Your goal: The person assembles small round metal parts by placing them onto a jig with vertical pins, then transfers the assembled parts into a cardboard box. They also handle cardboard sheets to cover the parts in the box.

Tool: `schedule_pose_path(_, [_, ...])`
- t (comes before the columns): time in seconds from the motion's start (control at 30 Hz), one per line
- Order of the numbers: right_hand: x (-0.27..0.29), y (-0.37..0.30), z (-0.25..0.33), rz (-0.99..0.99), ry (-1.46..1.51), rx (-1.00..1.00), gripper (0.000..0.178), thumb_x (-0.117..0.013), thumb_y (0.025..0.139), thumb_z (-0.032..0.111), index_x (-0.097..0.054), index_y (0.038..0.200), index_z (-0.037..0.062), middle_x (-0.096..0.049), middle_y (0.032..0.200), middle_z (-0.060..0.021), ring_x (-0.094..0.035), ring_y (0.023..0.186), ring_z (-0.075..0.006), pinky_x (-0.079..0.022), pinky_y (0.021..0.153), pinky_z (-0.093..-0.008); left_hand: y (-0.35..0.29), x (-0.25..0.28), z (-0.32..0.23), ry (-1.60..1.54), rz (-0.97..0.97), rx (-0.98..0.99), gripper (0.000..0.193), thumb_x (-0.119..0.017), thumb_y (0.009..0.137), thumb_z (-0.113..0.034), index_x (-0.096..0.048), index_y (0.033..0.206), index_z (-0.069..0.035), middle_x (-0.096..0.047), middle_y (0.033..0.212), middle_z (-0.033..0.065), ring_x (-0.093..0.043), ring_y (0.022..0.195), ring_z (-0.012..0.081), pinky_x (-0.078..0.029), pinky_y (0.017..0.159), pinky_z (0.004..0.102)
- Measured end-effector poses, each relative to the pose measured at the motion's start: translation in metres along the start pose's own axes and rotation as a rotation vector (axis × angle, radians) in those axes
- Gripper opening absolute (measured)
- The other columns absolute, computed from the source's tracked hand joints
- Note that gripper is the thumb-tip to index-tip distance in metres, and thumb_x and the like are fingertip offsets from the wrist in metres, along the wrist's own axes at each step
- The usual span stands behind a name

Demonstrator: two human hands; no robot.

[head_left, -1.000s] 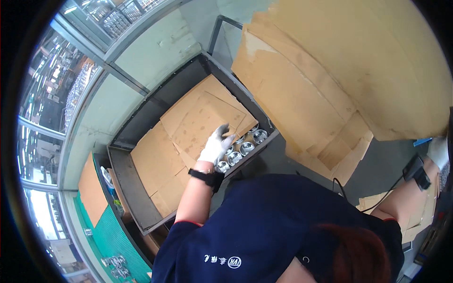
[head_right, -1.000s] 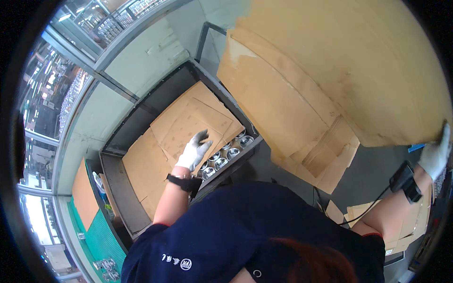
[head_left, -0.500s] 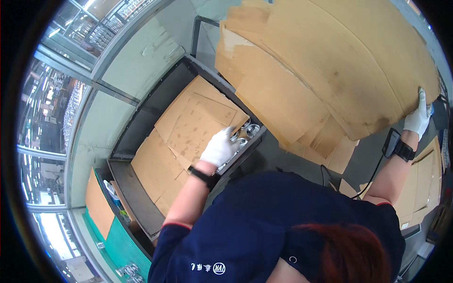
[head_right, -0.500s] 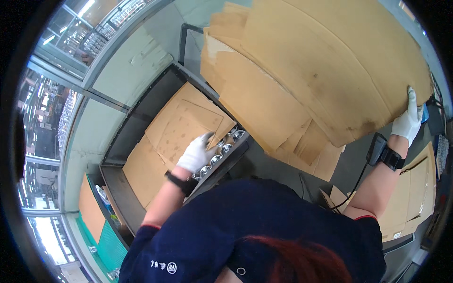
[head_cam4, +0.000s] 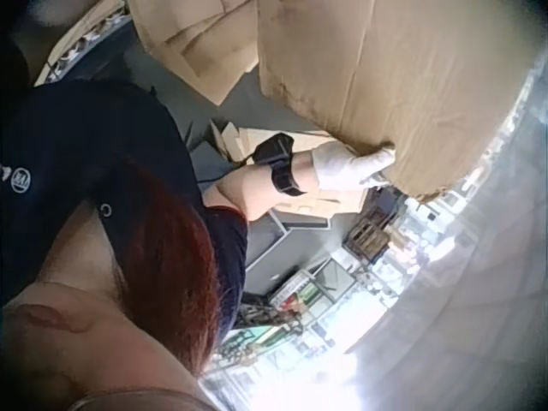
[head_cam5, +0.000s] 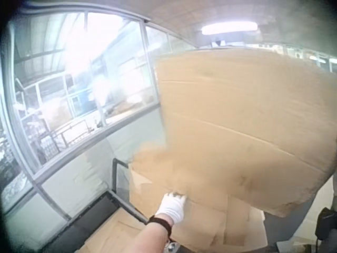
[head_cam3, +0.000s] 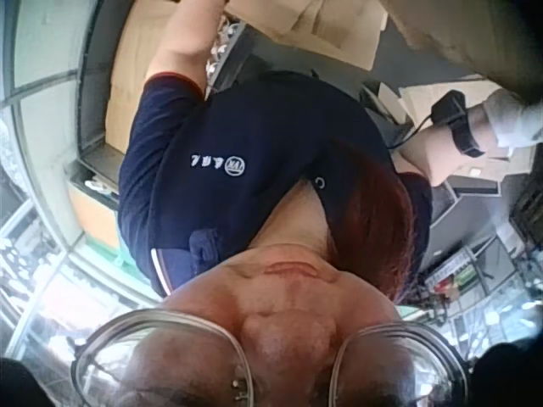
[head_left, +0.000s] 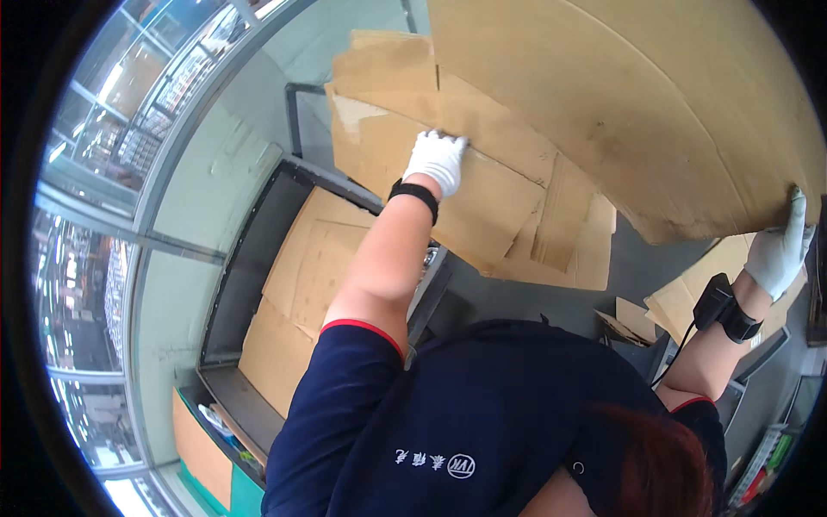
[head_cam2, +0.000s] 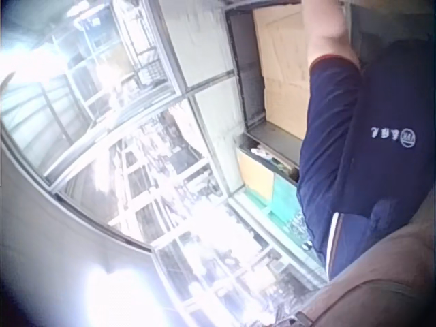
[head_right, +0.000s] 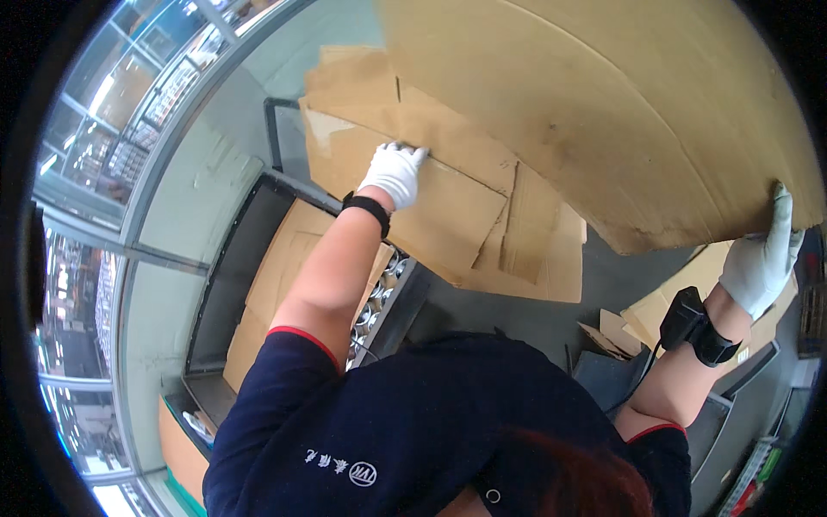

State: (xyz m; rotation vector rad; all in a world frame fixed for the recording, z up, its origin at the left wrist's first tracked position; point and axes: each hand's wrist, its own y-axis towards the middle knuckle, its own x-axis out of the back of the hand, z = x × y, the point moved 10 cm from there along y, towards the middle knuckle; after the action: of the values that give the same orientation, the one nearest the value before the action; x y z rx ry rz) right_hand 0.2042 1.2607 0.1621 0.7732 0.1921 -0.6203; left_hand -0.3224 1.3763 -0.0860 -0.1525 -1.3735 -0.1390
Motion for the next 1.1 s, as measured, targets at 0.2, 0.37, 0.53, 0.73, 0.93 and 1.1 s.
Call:
schedule_pose_path(0.2, [0.029, 0.032, 0.018, 0.126, -0.357, 0.273, 0.038, -0.069, 0.096, 0.014, -0.061, 0.13, -0.0001, -0.064, 0.131, -0.0096, -0.061, 0.118, -0.0186, -0.045, 0.105, -0.0314, -0.003, 0.017, -0.004, 0.121, -0.295, -0.071, 0.063, -0.064, 0.084, -0.017, -0.049, 0.144, -0.016, -0.055, 0.143, 0.013, -0.051, 0.133, 0.0294, -0.035, 0.113, 0.046])
schedule_pose_path(0.37, [-0.037, 0.007, 0.035, 0.058, -0.008, 0.116, 0.036, -0.066, 0.099, 0.014, -0.061, 0.13, -0.0027, -0.064, 0.132, -0.0105, -0.061, 0.117, -0.0182, -0.046, 0.104, -0.0312, 0.001, 0.014, -0.011, 0.17, -0.031, -0.033, 0.043, -0.061, 0.086, -0.015, -0.063, 0.128, -0.015, -0.063, 0.131, 0.0094, -0.056, 0.126, 0.0291, -0.039, 0.109, 0.0469])
schedule_pose_path(0.53, [-0.079, -0.023, 0.031, 0.124, -0.069, 0.134, 0.037, -0.069, 0.096, 0.013, -0.061, 0.129, -0.0002, -0.064, 0.129, -0.0098, -0.061, 0.118, -0.019, -0.046, 0.104, -0.0321, -0.044, 0.012, 0.004, 0.198, -0.005, -0.158, 0.016, -0.063, 0.083, -0.016, -0.076, 0.091, -0.013, -0.073, 0.095, 0.0112, -0.071, 0.093, 0.0303, -0.054, 0.083, 0.0443])
schedule_pose_path(0.73, [-0.184, -0.127, -0.008, 0.427, -0.448, 0.221, 0.025, -0.068, 0.096, 0.007, -0.067, 0.119, -0.0007, -0.068, 0.122, -0.0089, -0.063, 0.111, -0.0168, -0.047, 0.1, -0.0305, -0.139, 0.028, 0.041, 0.035, -0.121, -0.114, 0.01, -0.06, 0.083, -0.014, -0.069, 0.079, -0.01, -0.07, 0.078, 0.0131, -0.071, 0.074, 0.0322, -0.057, 0.065, 0.0433])
schedule_pose_path(0.93, [-0.262, -0.23, -0.172, 0.597, -0.073, -0.311, 0.023, -0.064, 0.099, 0.015, -0.068, 0.115, -0.0014, -0.074, 0.111, -0.0069, -0.066, 0.102, -0.0137, -0.049, 0.093, -0.0292, -0.235, 0.056, 0.012, -0.058, -0.054, -0.113, 0.009, -0.057, 0.083, -0.014, -0.063, 0.084, -0.008, -0.064, 0.075, 0.0112, -0.068, 0.074, 0.0307, -0.053, 0.066, 0.0423])
schedule_pose_path(1.1, [-0.244, -0.218, -0.231, 0.489, -0.282, -0.382, 0.023, -0.065, 0.098, 0.015, -0.069, 0.114, -0.0021, -0.074, 0.111, -0.0093, -0.067, 0.102, -0.0165, -0.049, 0.094, -0.0285, -0.342, 0.082, 0.038, -0.256, -0.128, 0.095, 0.018, -0.063, 0.071, -0.007, -0.062, 0.089, -0.008, -0.068, 0.087, 0.012, -0.066, 0.082, 0.034, -0.053, 0.076, 0.0417])
